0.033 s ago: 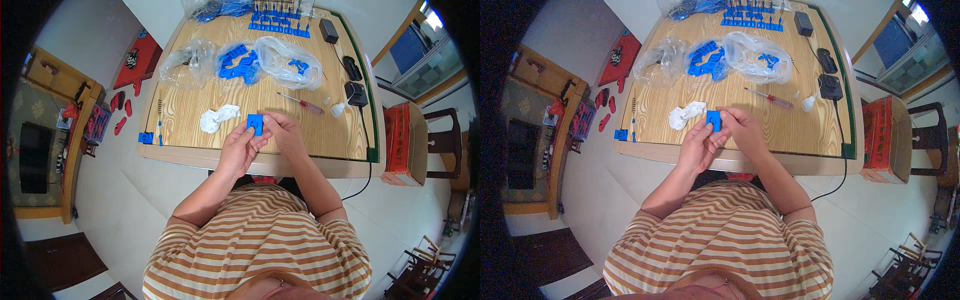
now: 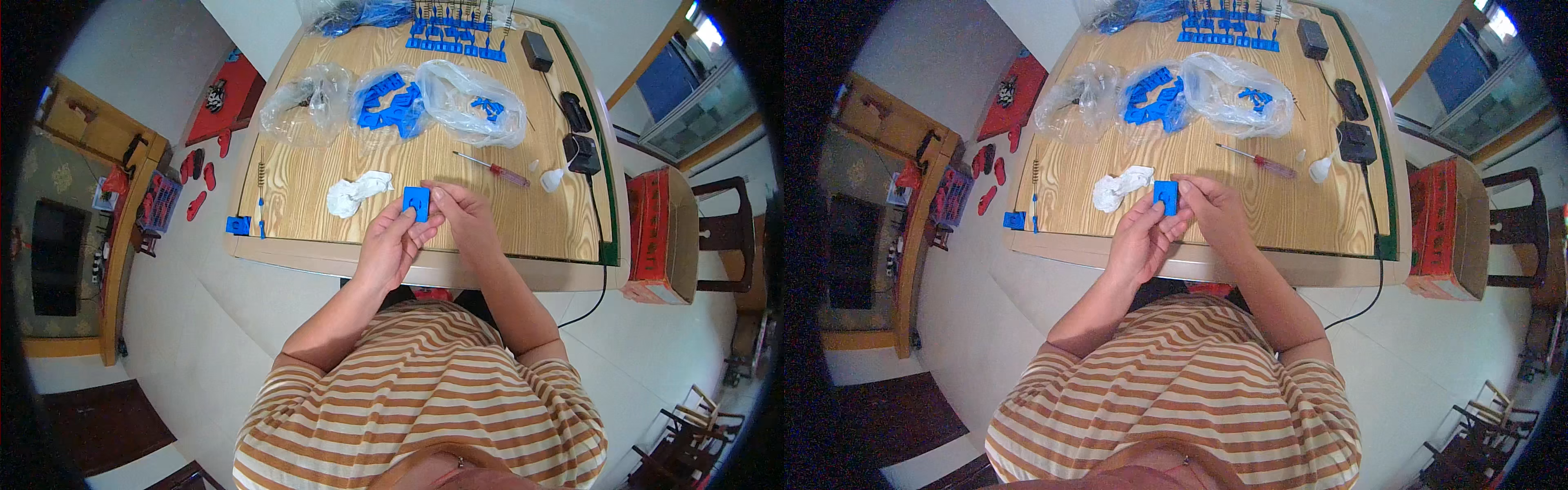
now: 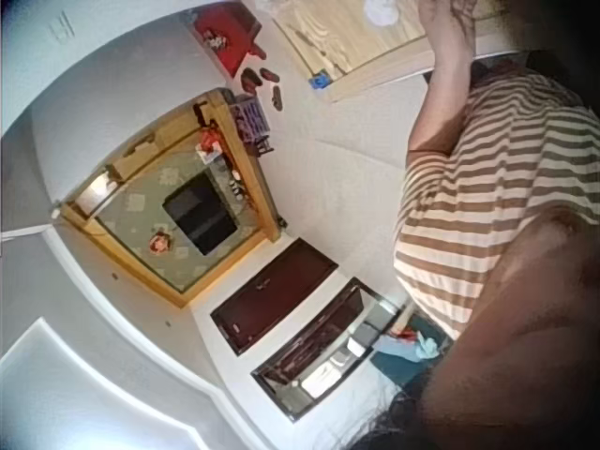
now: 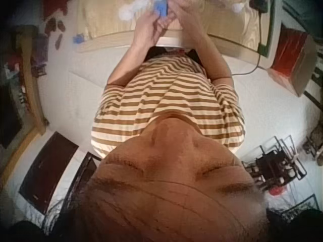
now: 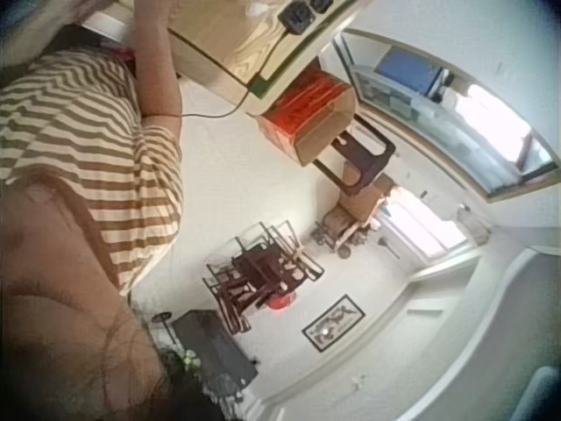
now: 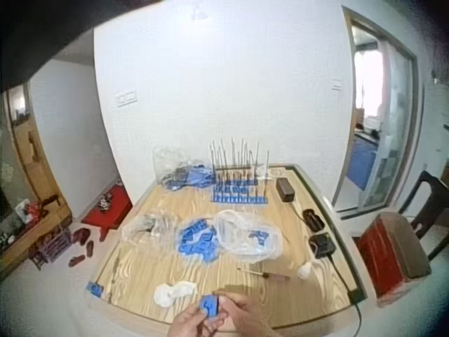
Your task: The person assembles a lighting fixture by joining blue plastic housing components with internal lighting components using screws and a manual screwdriver.
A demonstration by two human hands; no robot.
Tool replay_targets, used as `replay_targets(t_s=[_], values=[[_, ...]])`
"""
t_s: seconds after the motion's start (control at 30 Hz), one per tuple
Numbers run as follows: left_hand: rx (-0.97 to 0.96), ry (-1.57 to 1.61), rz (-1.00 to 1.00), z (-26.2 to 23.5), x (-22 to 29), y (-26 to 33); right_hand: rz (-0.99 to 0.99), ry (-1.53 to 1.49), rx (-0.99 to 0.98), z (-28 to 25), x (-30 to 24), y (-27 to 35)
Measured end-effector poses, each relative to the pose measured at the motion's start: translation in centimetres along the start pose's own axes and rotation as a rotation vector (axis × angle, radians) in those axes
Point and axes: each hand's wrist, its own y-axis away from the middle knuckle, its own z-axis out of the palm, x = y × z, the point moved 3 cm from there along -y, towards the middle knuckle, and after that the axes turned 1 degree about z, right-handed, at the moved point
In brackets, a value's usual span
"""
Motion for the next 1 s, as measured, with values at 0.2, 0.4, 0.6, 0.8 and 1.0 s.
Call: replay_targets(t_s=[0.2, 0.4, 0.6, 0.8, 1.0], values=[[-0.018, -0.025, 0.045, 0.3, 0.1, 0.0, -0.077, -0.090, -0.006, -0.7, 1.2, 0.1], [0.032, -0.101, 0.135, 0.3, -0.2, 0.0, -0.180, 0.013, -0.015, -0.9, 1.4, 0.3], [0.008, -0.242, 0.181, -0.2, -0.6, -0.1, -0.234, 0.070, -0.011, -1.0, 1.5, 0.2], [-0.046, -0.304, 0.179, 0.1, -0.3, 0.2, -0.078, -0.049, -0.026, -0.8, 0.7, 0.5], [-0.110, -0.136, 0.129, -0.6, -0.1, -0.1, -0.066, -0.143, -0.026, -0.9, 1.3, 0.3]])
